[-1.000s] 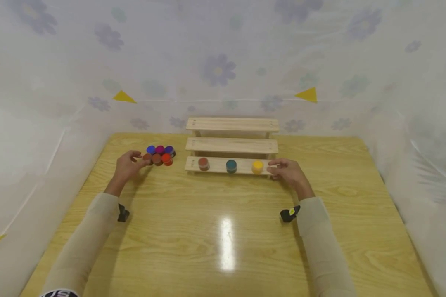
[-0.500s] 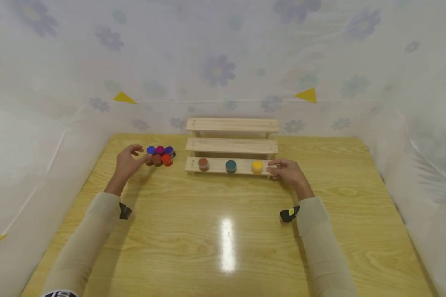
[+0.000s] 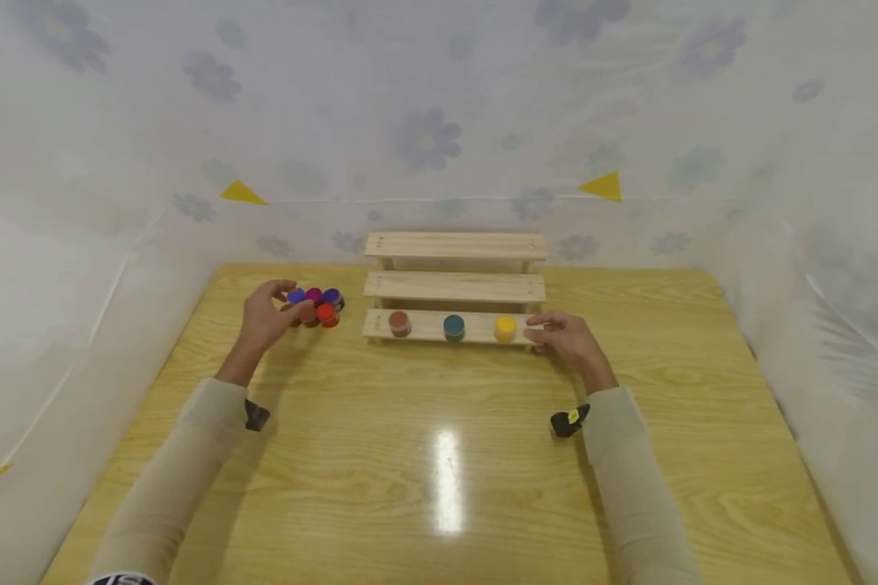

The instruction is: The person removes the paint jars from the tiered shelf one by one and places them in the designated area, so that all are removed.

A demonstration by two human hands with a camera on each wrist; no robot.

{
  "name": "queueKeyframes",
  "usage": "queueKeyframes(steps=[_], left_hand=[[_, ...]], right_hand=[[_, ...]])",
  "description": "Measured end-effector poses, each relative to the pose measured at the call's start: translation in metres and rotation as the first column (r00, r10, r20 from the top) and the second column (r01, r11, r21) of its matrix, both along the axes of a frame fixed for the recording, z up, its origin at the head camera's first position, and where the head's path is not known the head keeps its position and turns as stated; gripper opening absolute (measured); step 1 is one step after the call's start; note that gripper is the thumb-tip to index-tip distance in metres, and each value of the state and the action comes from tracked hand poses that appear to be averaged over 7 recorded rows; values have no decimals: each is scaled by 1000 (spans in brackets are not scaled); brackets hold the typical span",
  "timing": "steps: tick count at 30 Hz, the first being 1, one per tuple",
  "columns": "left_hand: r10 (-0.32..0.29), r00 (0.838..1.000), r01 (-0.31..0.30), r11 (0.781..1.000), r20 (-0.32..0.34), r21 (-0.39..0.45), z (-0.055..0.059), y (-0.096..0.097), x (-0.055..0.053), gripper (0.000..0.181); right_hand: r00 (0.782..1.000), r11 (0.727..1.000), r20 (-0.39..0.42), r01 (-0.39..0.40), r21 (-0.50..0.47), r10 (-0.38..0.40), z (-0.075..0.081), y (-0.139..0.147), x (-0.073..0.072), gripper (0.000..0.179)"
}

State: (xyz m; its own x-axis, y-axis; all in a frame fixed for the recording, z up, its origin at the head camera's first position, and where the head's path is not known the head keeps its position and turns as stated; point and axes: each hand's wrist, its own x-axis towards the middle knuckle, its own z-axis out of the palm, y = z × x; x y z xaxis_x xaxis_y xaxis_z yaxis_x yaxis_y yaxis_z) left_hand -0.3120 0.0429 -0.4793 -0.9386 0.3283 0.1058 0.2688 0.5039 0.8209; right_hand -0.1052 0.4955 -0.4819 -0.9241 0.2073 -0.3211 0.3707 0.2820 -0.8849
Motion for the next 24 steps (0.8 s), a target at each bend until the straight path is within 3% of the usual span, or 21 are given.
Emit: queueKeyframes(steps=[11, 24], left_hand=[[-39, 998, 38, 999, 46, 12, 0, 19, 9, 57], [-86, 994, 85, 996, -61, -21, -3, 39, 19, 51]], right_hand=[[1000, 1000, -19, 4, -31, -5, 0, -1, 0, 49], [1000, 999, -17, 8, -42, -8, -1, 0, -1, 47]])
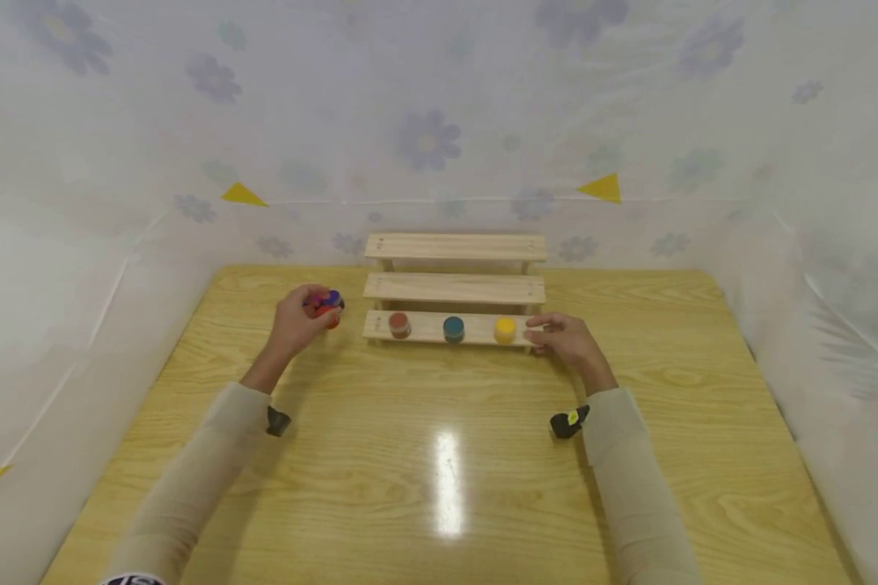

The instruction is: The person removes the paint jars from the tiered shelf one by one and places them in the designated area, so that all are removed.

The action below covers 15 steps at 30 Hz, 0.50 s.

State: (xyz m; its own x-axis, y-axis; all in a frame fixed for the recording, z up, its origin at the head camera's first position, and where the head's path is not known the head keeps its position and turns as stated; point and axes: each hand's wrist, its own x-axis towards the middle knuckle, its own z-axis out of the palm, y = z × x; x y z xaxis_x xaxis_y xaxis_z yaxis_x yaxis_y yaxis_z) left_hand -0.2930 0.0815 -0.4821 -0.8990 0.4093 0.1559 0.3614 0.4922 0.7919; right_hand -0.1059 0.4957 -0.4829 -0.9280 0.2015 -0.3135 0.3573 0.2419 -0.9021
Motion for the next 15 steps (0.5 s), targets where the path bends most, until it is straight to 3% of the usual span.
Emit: queueKeyframes(steps=[10, 15], left_hand=[[-59, 998, 58, 995, 3, 76, -1, 21, 8, 53], [-58, 998, 58, 997, 3, 52, 1, 29, 13, 51]], right_hand=[[1000, 1000, 0, 1, 11, -1, -1, 1, 0, 47], [1000, 1000, 0, 3, 13, -3, 0, 1, 0, 48]])
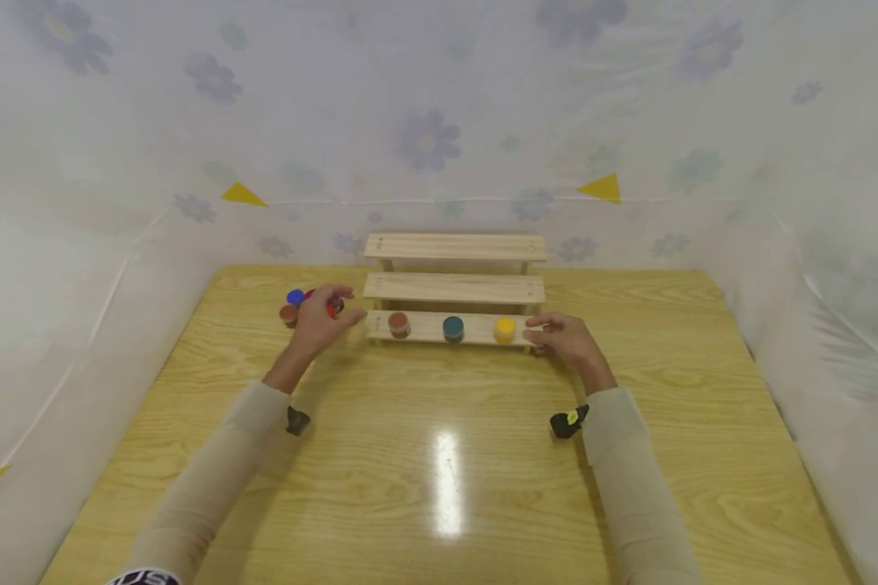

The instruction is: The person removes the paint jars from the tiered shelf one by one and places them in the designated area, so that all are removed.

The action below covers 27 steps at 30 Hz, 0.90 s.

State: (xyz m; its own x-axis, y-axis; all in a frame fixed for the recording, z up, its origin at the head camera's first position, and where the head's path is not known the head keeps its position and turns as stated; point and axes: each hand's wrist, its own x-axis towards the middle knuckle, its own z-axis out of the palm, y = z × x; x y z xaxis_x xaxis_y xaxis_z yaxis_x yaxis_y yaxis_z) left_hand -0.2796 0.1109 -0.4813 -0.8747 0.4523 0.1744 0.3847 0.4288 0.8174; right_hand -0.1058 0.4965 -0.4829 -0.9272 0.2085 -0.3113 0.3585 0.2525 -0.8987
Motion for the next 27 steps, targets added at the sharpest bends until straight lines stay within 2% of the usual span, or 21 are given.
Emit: queueKeyframes(steps=[6, 16, 19, 21, 25, 27], left_hand=[[-34, 999, 34, 999, -28, -22, 1, 9, 8, 49], [-85, 996, 85, 996, 15, -33, -2, 23, 16, 45], [-95, 995, 96, 995, 17, -33, -3, 26, 19, 44], [-106, 994, 107, 994, 22, -34, -3, 29, 21, 43], [-121, 993, 121, 991, 3, -47, -6, 35, 23, 45], [-124, 992, 123, 991, -11, -56, -9, 38, 24, 44]], right_hand=[[1000, 1000, -1, 0, 0, 0, 1, -1, 0, 48], [1000, 1000, 0, -5, 2, 5, 3, -2, 1, 49], [1000, 1000, 8, -10, -7, 10, 13, -8, 3, 47], [1000, 1000, 6, -13, -15, 13, 12, -7, 3, 47], [1000, 1000, -2, -16, -25, 16, 6, -4, 2, 45], [1000, 1000, -2, -15, -24, 15, 9, -5, 2, 45]])
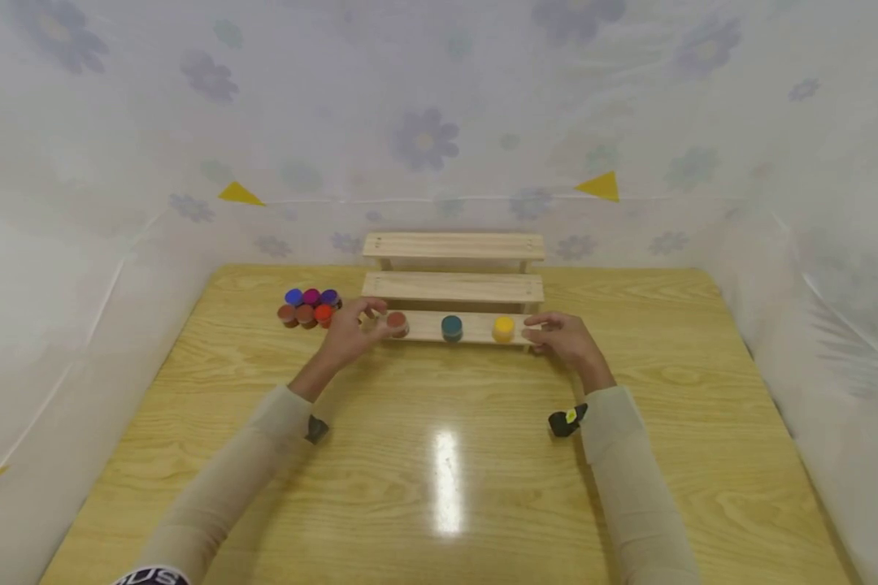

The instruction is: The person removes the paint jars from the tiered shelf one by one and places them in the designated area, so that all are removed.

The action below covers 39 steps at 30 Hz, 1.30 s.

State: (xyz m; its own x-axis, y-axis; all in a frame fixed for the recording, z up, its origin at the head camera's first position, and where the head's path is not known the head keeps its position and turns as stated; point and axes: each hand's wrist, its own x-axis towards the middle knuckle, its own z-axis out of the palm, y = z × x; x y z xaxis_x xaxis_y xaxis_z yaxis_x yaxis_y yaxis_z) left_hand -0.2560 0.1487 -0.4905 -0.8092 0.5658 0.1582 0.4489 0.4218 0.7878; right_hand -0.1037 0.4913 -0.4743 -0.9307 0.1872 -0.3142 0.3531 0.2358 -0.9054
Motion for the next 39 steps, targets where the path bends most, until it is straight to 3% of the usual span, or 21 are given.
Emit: queueKeyframes(steps=[6, 15, 23, 39], left_hand=[[-16, 999, 15, 1000, -32, -16, -7, 4, 1, 42], [-26, 998, 25, 1000, -53, -11, -11, 6, 1, 41], [-19, 996, 18, 1000, -86, -9, -13, 7, 1, 38], [19, 1000, -19, 1000, -25, -5, -6, 7, 0, 37]], right_hand=[[1000, 1000, 18, 2, 17, -2, 13, -8, 2, 47], [1000, 999, -9, -6, 48, 7, -8, 3, -1, 51], [1000, 999, -20, -5, 38, 6, -11, 4, -2, 51], [1000, 999, -24, 3, 39, -2, -15, 6, -2, 46]])
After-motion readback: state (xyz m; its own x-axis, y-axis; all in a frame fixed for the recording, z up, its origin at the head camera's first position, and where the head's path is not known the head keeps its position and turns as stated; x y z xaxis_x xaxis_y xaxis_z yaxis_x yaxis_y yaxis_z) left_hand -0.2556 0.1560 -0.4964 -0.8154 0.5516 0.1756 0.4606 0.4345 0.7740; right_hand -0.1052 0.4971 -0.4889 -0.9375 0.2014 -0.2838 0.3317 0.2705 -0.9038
